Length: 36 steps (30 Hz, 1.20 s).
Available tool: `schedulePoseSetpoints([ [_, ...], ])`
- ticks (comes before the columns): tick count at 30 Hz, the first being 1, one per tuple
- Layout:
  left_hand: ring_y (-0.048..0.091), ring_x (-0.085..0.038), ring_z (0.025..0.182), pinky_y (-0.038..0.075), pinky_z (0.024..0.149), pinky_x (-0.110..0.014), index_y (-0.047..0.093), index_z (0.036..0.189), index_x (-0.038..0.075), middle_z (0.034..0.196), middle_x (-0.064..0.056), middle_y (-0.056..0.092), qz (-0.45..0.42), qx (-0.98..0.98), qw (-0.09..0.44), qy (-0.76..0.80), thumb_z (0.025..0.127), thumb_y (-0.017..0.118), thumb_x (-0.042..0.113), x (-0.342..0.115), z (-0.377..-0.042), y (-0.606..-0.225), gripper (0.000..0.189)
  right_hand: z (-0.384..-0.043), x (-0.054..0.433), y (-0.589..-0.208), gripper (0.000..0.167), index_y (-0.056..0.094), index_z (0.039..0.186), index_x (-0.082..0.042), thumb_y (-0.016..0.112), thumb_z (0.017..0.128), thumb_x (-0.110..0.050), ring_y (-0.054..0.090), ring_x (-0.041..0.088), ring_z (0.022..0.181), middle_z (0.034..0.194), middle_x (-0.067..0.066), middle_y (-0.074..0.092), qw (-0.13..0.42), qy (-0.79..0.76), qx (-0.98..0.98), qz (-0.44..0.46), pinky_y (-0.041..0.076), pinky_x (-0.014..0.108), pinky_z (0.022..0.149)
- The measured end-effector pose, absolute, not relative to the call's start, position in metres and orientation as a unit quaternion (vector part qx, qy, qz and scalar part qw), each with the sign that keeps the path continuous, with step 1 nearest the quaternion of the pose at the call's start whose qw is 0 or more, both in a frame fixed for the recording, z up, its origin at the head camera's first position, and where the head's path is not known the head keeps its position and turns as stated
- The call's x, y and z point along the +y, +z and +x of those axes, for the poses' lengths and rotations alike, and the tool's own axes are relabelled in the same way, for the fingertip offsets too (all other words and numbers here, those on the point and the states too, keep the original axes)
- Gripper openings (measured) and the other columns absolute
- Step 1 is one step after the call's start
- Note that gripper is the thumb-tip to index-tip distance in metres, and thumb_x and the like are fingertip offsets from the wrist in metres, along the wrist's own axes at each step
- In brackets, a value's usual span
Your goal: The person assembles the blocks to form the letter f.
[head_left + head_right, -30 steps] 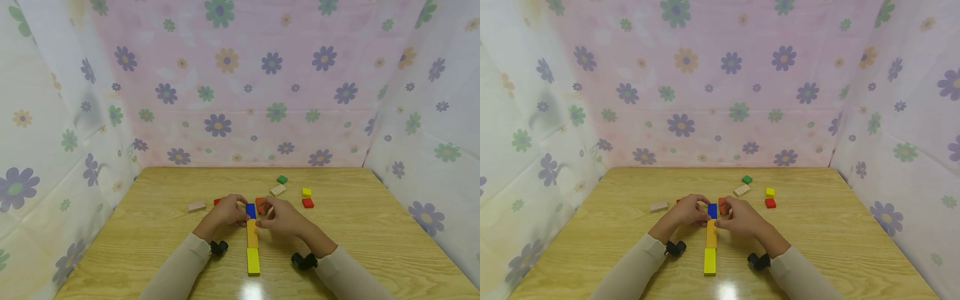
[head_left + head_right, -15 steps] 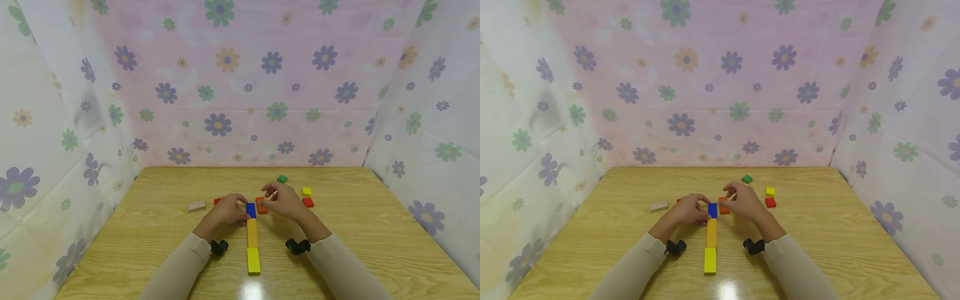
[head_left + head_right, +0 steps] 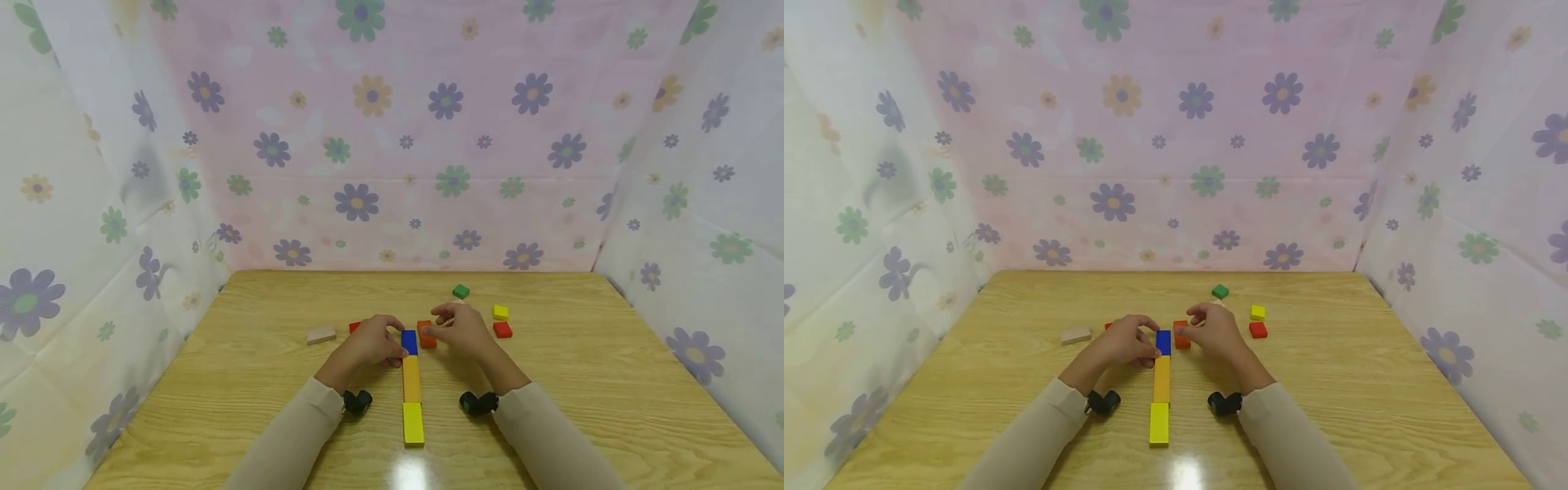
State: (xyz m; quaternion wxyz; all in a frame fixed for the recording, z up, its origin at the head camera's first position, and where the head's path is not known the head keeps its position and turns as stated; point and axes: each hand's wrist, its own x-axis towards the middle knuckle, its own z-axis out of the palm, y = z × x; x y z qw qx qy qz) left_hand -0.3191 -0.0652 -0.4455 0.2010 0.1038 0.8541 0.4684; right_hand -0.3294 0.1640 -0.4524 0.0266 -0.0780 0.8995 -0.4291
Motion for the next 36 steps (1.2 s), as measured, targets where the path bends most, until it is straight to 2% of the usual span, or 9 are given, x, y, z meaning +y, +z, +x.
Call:
schedulePoseSetpoints([
  [15,0.076,-0.023,0.072,0.063,0.069,-0.037,0.059,0.135,0.005,0.085,-0.008,0.075,0.092,0.845,0.208,0.485,0.090,0.081,0.008,-0.0630,-0.3169,-0.4467,0.050,-0.3275,0.1613,-0.4564,0.066,0.067,0.132,-0.008,0.091,0.079,-0.041,0.065,0.021,0.101,0.114,0.005,0.070,0.057,-0.385,0.919,-0.057,0.058,0.040,0.089],
  [22,0.076,-0.024,0.071,0.063,0.067,-0.037,0.059,0.135,0.004,0.083,-0.009,0.076,0.099,0.844,0.205,0.485,0.090,0.081,0.008,-0.0656,-0.3182,-0.4465,0.050,-0.3287,0.1579,-0.4559,0.061,0.069,0.128,-0.007,0.092,0.079,-0.034,0.063,0.019,0.095,0.106,0.003,0.069,0.054,-0.372,0.925,-0.060,0.058,0.038,0.088],
  [36,0.076,-0.024,0.071,0.063,0.067,-0.037,0.060,0.134,0.006,0.085,-0.008,0.075,0.092,0.847,0.204,0.483,0.090,0.081,0.009,-0.0663,-0.3181,-0.4471,0.049,-0.3299,0.1599,-0.4564,0.046,0.070,0.125,-0.009,0.084,0.084,-0.023,0.065,0.020,0.100,0.112,0.004,0.071,0.070,-0.368,0.926,-0.053,0.057,0.042,0.094],
])
